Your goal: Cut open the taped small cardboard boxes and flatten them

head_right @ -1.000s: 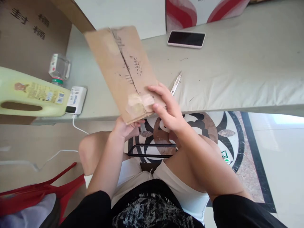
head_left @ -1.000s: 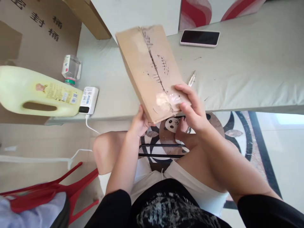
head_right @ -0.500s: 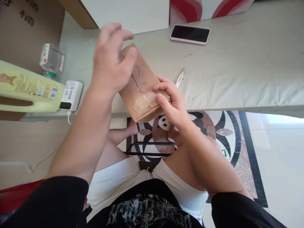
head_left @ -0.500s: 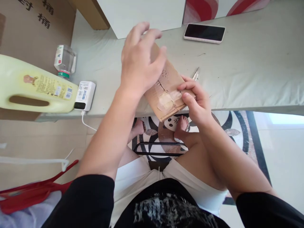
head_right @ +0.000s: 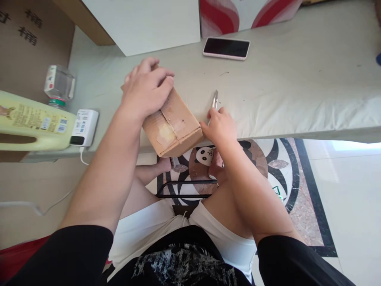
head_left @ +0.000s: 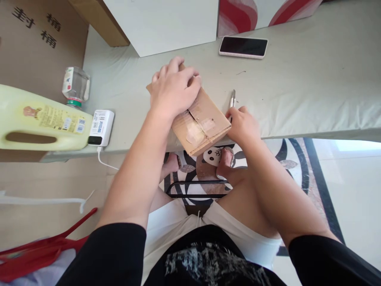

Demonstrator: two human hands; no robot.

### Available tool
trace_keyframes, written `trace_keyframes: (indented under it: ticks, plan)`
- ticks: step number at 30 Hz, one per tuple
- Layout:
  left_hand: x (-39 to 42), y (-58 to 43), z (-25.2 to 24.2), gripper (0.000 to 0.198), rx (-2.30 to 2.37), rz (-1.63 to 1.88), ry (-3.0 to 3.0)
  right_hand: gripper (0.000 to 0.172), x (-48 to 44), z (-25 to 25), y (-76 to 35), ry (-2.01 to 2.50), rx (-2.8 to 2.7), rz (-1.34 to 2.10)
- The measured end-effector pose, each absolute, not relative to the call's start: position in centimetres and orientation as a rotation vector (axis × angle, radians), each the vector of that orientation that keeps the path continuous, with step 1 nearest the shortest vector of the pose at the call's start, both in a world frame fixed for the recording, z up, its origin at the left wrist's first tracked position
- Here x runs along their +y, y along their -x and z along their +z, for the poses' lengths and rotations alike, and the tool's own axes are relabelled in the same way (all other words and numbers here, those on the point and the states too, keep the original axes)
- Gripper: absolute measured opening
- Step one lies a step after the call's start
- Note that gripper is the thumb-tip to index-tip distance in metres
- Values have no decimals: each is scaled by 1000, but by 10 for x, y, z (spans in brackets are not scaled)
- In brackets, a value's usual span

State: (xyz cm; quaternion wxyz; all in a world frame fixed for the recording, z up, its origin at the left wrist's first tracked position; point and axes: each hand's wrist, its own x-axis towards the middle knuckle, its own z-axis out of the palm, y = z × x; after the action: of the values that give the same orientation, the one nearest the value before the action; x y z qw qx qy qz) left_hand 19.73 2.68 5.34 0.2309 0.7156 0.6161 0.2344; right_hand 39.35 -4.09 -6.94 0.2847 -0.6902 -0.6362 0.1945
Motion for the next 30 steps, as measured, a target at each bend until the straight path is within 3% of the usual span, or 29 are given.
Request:
trace_keyframes:
  ticks: [4, 11, 16, 22, 30]
  plan:
    - [25, -199, 55, 9, 1659, 697, -1932, 13, -41, -62, -403, 1798, -1557, 602]
    - [26, -198, 53, 6, 1685, 683, -1994, 30, -66, -25, -411, 1108, -1277, 961]
    - [27, -198, 57, 21, 1708, 623, -1997, 37, -82, 1, -405, 1030, -1144, 1000]
    - [23, -196, 67, 48, 1682, 415, -2011, 35, -79, -2, -406, 1031, -1279, 932]
    - [17, -197, 66, 24, 1627, 513, -2006, 25, -100, 7, -381, 936, -1171, 633]
